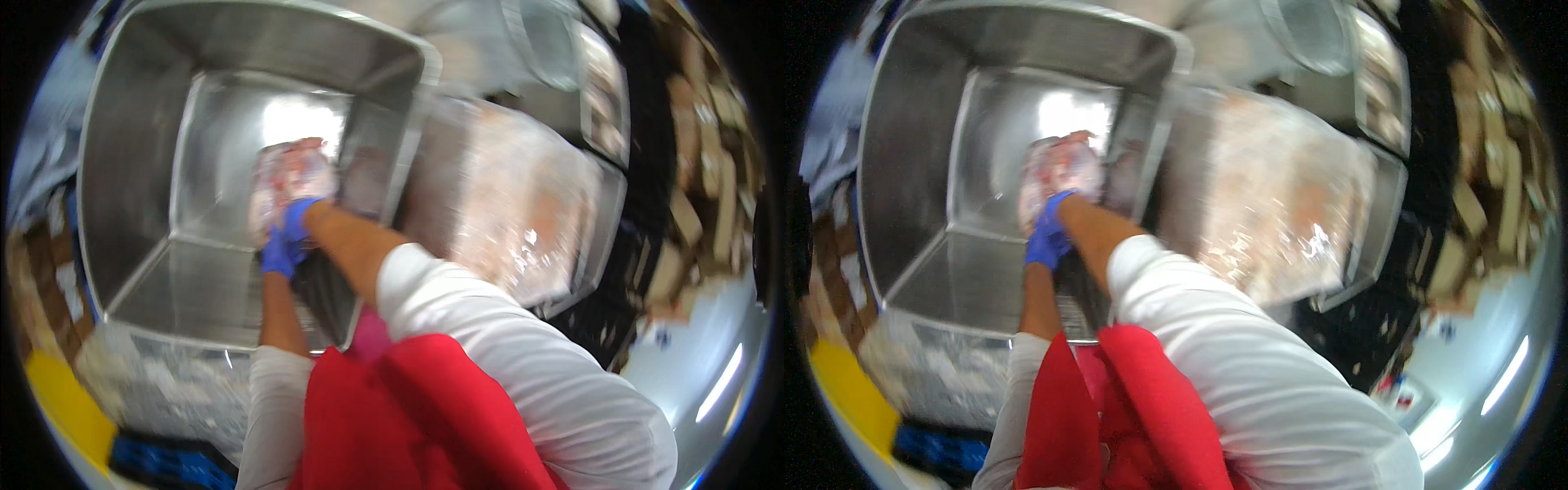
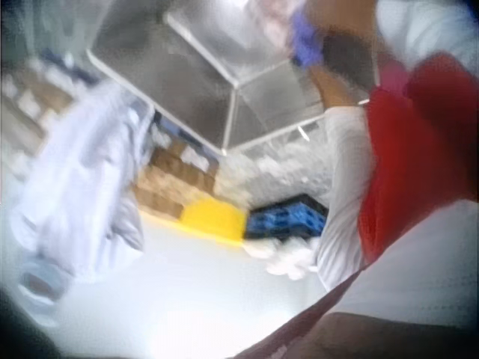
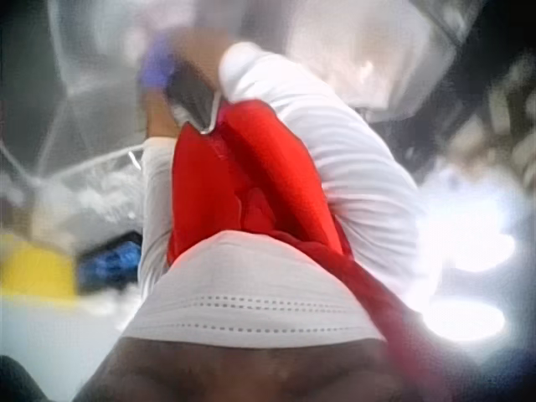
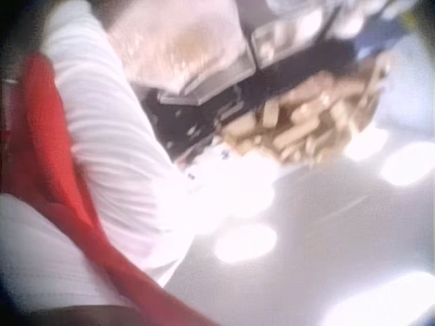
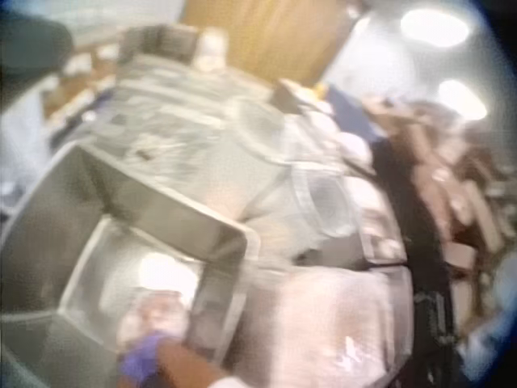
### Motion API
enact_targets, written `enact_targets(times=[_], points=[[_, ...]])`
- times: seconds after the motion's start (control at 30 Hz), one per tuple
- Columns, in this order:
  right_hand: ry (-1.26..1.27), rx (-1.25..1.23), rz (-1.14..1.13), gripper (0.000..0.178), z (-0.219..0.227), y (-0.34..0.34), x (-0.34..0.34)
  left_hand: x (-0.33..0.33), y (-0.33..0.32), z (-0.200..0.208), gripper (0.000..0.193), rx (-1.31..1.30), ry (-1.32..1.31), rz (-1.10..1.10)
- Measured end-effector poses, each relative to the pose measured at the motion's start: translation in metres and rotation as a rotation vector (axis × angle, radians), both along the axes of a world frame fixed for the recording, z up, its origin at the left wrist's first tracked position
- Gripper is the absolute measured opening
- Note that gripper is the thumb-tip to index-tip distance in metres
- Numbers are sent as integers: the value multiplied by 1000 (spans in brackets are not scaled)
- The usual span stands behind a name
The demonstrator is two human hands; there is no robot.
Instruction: The person uses a knife to trim fat and cut a large piece of raw meat on a plastic-covered table. They separate portions and place them into metal trays. The person handles the meat with gloved hands and repeatedly repositions the piece while cutting.
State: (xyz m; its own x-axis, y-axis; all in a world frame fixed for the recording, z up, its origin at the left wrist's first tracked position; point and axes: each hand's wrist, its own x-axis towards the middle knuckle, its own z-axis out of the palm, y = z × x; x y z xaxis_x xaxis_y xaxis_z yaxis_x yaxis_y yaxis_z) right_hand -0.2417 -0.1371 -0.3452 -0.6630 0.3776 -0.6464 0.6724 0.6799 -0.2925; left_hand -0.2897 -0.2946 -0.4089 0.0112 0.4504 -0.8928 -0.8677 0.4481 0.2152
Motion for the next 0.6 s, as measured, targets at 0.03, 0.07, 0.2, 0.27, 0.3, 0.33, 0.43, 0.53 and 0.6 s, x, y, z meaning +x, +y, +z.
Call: enact_targets(times=[0.03, 0.07, 0.2, 0.27, 0.3, 0.33, 0.43, 0.53, 0.6], points=[[17, -49, 50, 57, 16, -15, -3, -5, -2, -4, 53, 265, 380, -308], [56, -86, 124, 54, 35, -23, -7, -9, 10, -5, 35, 545, 796, -560], [239, -223, 134, 45, 119, -33, 15, -37, 28, 87, 25, 141, 1155, -1291], [386, -302, -10, 43, 170, -38, 46, -84, -33, 14, 31, 127, 772, -709], [460, -325, -88, 43, 192, -42, 60, -94, -41, 5, 34, 108, 631, -461], [625, -314, -181, 43, 205, -45, 88, -104, -45, 7, 37, 91, 584, -330], [893, -331, -456, 41, 259, -37, 195, -35, 38, 141, 33, -44, 819, -240], [960, -227, -747, 42, 288, -44, 313, 17, 108, 188, 28, 235, 1007, -332], [928, -102, -961, 34, 292, -56, 404, 95, 165, 250, 30, 386, 1148, -427]])
